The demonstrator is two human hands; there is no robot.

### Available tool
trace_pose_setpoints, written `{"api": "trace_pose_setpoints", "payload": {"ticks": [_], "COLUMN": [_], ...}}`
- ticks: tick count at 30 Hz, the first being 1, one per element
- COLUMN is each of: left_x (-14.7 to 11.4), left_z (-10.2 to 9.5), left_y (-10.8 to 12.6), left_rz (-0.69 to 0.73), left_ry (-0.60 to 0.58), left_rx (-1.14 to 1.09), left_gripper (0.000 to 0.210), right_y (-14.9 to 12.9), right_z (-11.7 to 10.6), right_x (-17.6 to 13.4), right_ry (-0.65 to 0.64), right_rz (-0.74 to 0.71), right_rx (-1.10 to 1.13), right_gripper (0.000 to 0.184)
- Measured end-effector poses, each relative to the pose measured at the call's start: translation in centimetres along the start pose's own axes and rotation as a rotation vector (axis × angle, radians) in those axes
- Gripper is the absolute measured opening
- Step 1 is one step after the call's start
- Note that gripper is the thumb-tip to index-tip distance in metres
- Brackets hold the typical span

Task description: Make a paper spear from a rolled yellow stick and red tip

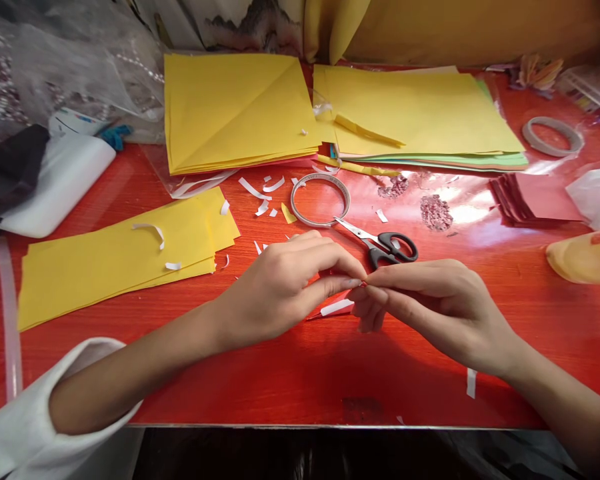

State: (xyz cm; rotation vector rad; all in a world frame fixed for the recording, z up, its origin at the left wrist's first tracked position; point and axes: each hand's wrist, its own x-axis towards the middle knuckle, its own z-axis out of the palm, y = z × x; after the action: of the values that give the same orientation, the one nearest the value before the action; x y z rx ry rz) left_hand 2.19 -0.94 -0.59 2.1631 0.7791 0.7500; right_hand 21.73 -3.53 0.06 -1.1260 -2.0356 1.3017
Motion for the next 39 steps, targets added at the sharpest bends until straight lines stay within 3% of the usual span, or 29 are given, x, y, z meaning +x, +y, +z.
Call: {"api": "trace_pose_setpoints", "payload": {"ticks": [12, 18, 22, 25, 27, 29, 34, 39], "left_x": [-0.2, 0.0, 0.1, 0.3, 0.5, 0.6, 0.7, 0.6], "left_z": [0.5, -0.1, -1.3, -2.2, -2.8, -3.3, -3.3, -2.1], "left_y": [-0.2, 0.1, 0.2, 0.0, -0.3, -0.6, -0.8, -0.5], "left_rz": [-0.029, -0.101, -0.209, -0.156, -0.097, -0.077, -0.154, -0.311], "left_ry": [0.004, 0.017, 0.188, 0.328, 0.349, 0.273, -0.155, -0.200], "left_rx": [0.036, -0.027, 0.071, 0.217, 0.276, 0.254, -0.005, -0.202], "left_gripper": [0.006, 0.013, 0.021, 0.019, 0.018, 0.020, 0.023, 0.025], "right_y": [0.3, 0.6, 1.0, 1.3, 1.4, 1.5, 1.2, 1.0], "right_z": [0.1, -0.1, -0.5, -0.8, -1.0, -1.1, -1.3, -1.5], "right_x": [0.1, 0.1, 0.3, 0.3, 0.4, 0.4, 0.5, 0.5], "right_ry": [-0.040, -0.023, 0.035, 0.016, 0.005, 0.021, 0.106, 0.096], "right_rz": [0.019, 0.095, 0.146, 0.165, 0.167, 0.170, 0.203, 0.236], "right_rx": [0.041, 0.238, 0.409, 0.466, 0.491, 0.512, 0.594, 0.691], "right_gripper": [0.019, 0.017, 0.017, 0.018, 0.020, 0.023, 0.024, 0.026]}}
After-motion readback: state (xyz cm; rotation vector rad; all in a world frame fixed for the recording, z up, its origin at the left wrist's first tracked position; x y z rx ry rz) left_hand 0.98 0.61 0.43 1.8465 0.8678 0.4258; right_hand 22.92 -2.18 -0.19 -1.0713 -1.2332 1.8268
